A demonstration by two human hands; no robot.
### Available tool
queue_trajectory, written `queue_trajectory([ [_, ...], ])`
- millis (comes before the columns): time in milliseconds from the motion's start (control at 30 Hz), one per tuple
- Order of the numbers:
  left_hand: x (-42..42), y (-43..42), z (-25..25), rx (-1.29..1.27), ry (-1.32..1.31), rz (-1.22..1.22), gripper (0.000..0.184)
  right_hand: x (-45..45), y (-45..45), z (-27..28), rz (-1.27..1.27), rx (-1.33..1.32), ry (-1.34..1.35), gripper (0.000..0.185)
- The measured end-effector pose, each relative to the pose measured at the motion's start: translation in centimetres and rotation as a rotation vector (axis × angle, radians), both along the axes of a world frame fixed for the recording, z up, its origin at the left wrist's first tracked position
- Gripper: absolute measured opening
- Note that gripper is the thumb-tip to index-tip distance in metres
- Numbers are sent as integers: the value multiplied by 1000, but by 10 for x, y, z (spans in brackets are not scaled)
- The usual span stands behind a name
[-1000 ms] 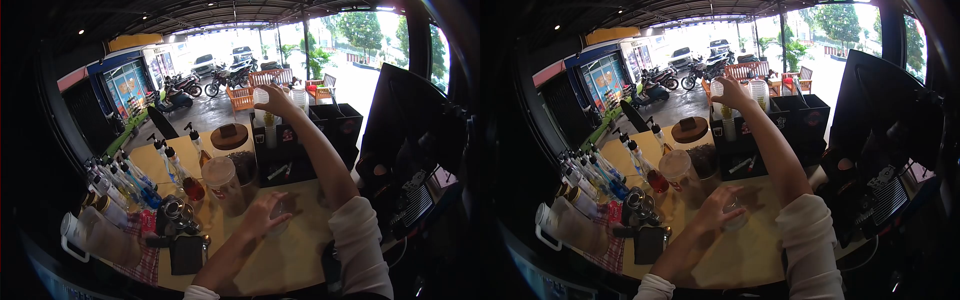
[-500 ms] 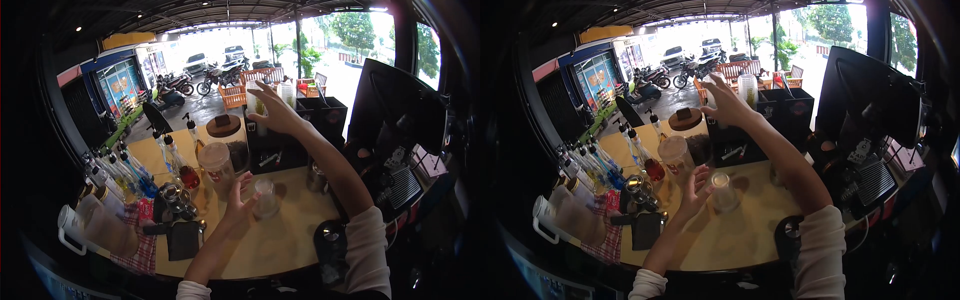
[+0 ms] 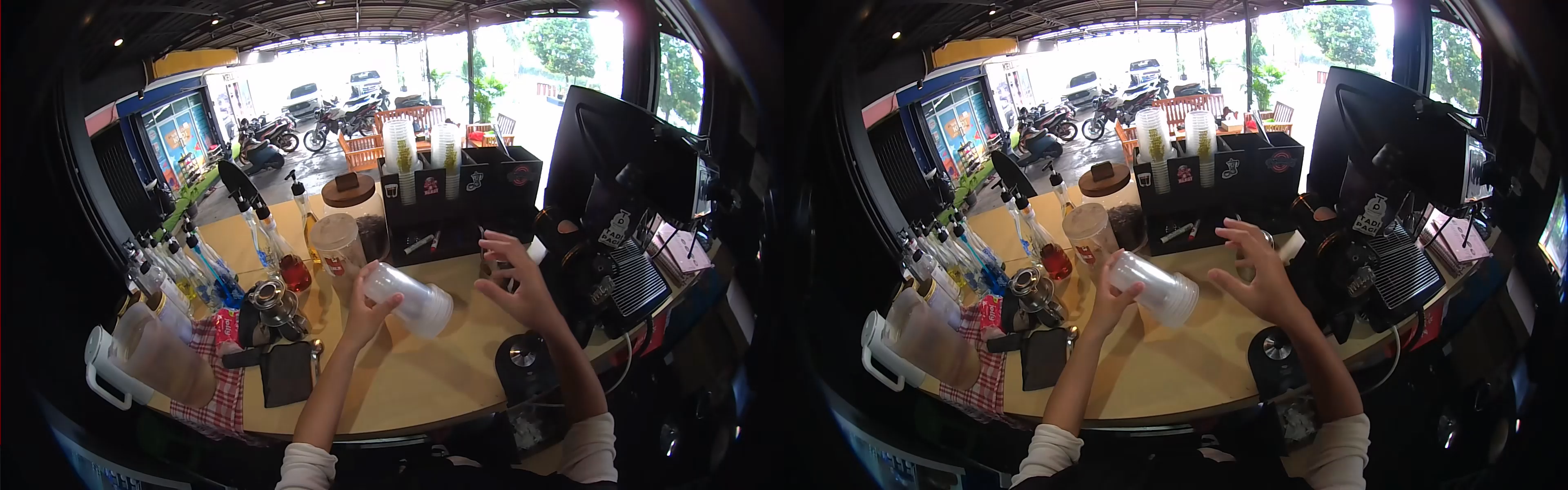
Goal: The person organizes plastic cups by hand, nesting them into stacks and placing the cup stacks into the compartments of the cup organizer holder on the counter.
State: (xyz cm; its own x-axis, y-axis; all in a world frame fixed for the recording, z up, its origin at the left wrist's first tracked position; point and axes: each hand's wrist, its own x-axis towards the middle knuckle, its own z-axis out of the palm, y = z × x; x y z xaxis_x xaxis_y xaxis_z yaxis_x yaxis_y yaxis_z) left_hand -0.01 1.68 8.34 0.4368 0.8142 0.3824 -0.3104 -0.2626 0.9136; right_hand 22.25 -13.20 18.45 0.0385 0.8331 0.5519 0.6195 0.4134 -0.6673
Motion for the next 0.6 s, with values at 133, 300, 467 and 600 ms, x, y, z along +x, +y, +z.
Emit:
queue_trajectory([
  [133, 8, -21, 11, -154, -55, -17, 75, -16, 8, -29, 9, 65, -149, 78],
  [300, 27, -53, 35, 41, -83, 21, 74, -44, 27, -51, 53, -97, -128, 96],
  [467, 19, -45, 19, -49, -227, -92, 92, -37, 37, -71, 98, -31, 302, 89],
  [600, 28, -54, 12, 91, -169, -52, 112, -46, 36, -89, 143, 31, 390, 86],
])
